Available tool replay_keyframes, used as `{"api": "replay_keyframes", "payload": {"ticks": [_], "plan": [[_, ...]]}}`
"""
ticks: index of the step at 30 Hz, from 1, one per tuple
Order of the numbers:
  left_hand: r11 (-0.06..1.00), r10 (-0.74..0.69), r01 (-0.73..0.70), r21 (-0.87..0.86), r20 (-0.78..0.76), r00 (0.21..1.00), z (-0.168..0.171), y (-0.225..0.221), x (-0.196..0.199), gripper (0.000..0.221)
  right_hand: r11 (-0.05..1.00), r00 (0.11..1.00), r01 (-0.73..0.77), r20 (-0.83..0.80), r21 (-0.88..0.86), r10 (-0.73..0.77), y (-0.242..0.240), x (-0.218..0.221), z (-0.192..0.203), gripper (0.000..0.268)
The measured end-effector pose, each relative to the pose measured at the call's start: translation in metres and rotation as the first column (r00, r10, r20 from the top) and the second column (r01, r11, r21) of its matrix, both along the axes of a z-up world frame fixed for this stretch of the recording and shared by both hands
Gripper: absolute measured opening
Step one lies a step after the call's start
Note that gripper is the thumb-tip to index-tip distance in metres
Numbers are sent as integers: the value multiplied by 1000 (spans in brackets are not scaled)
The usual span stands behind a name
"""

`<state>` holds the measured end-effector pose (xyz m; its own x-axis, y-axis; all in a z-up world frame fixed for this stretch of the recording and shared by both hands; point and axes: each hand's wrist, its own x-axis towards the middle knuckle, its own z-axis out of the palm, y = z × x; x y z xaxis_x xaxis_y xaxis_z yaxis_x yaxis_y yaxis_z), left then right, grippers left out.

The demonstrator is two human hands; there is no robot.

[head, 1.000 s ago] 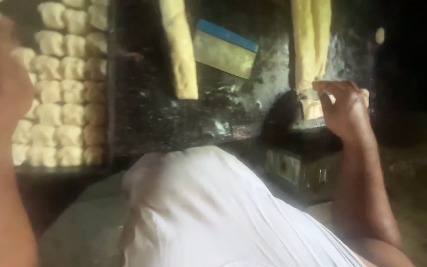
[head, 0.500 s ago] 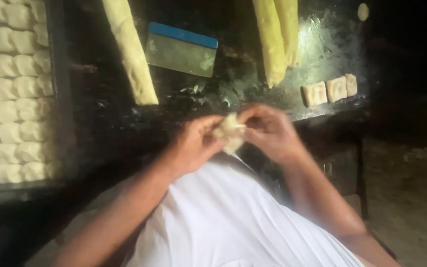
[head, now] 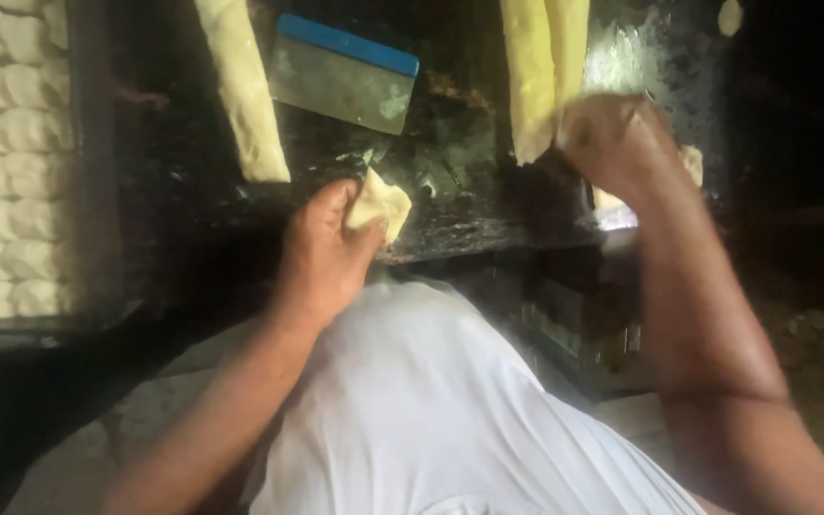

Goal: The person cuts a long strip of dough into small pieces with a dough scraper, then shapes each piece by hand and places the shaped dough pieces onto trays, filling the trays row by row.

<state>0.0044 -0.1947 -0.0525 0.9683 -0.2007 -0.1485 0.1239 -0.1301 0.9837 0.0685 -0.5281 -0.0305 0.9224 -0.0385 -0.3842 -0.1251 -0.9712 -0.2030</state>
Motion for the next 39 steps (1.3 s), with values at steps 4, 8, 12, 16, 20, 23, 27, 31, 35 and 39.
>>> {"api": "replay_keyframes", "payload": {"ticks": [4,8,12,16,20,23,27,31,35,39], "plan": [[998,-1,-7,57,137,991,10,7,0,24,860,823,-313,-337,403,458,32,-39,22,23],[991,-86,75,110,107,990,31,10,-9,21,520,909,-292,64,803,411,97,-61,17,22],[988,-147,145,57,37,988,56,21,-7,25,548,994,-10,70,836,-88,149,-44,9,32],[987,-118,103,123,117,986,43,40,-6,24,185,972,189,-211,964,106,163,-37,-11,39],[988,7,-16,-155,-58,998,30,62,-2,24,367,858,-488,513,792,33,185,-46,-10,26],[903,22,-121,-411,-238,971,33,82,-1,28,568,533,-754,812,329,238,213,-51,14,33],[955,70,-81,-286,-50,996,46,102,-2,23,572,313,-817,887,68,341,214,-44,-5,25],[995,80,-61,-73,306,949,55,116,-3,16,440,644,-735,733,516,217,227,-25,3,15],[998,49,-55,5,383,923,56,129,-2,14,135,998,21,-29,991,56,247,-12,38,29],[999,25,-30,29,167,986,61,138,1,39,167,979,34,-67,985,192,247,1,35,22]]}}
